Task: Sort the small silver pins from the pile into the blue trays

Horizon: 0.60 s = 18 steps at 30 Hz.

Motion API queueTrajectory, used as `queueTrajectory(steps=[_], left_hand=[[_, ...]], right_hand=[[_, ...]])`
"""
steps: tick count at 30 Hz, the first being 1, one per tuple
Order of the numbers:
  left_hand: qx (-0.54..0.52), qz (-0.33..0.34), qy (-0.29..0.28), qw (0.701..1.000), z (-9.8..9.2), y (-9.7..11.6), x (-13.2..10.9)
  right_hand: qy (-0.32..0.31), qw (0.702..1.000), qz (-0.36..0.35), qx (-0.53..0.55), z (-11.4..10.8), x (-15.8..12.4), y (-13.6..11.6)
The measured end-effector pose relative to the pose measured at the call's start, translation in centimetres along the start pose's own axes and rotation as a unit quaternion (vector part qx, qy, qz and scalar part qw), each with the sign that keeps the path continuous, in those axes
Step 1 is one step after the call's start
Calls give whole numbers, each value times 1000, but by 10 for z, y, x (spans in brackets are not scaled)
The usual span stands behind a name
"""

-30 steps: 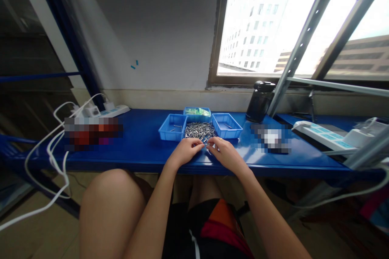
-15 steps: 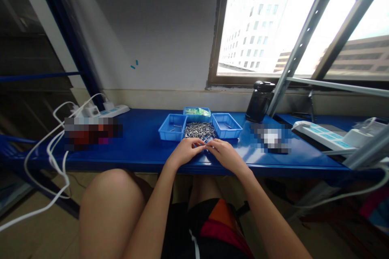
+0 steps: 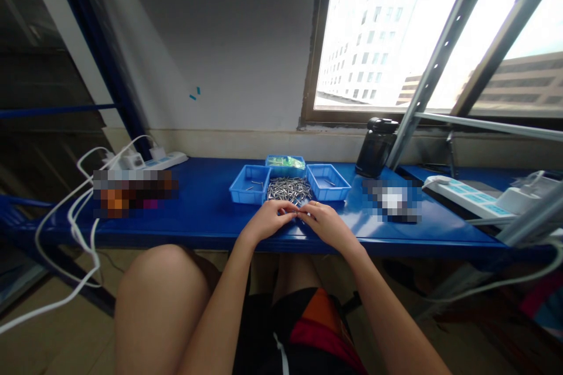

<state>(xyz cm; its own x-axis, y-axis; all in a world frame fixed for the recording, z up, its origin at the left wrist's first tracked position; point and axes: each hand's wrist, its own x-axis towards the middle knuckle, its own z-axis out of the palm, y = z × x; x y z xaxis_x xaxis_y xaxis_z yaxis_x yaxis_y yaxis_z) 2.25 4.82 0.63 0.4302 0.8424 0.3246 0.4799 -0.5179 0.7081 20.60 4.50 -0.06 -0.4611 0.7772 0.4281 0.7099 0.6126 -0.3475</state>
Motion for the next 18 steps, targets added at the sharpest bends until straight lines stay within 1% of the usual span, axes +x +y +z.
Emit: queueTrajectory(steps=[2,11,18], left_hand=[[-4,1,3,1000,0,1,0],[-15,-16,48,999,2,2,-1],[-21,-27,52,998,3,-2,1]], right_hand=[[1,1000,2,3,0,0,0],[13,1000,14,11,3,0,3],[20,999,21,28,1,-1,0]])
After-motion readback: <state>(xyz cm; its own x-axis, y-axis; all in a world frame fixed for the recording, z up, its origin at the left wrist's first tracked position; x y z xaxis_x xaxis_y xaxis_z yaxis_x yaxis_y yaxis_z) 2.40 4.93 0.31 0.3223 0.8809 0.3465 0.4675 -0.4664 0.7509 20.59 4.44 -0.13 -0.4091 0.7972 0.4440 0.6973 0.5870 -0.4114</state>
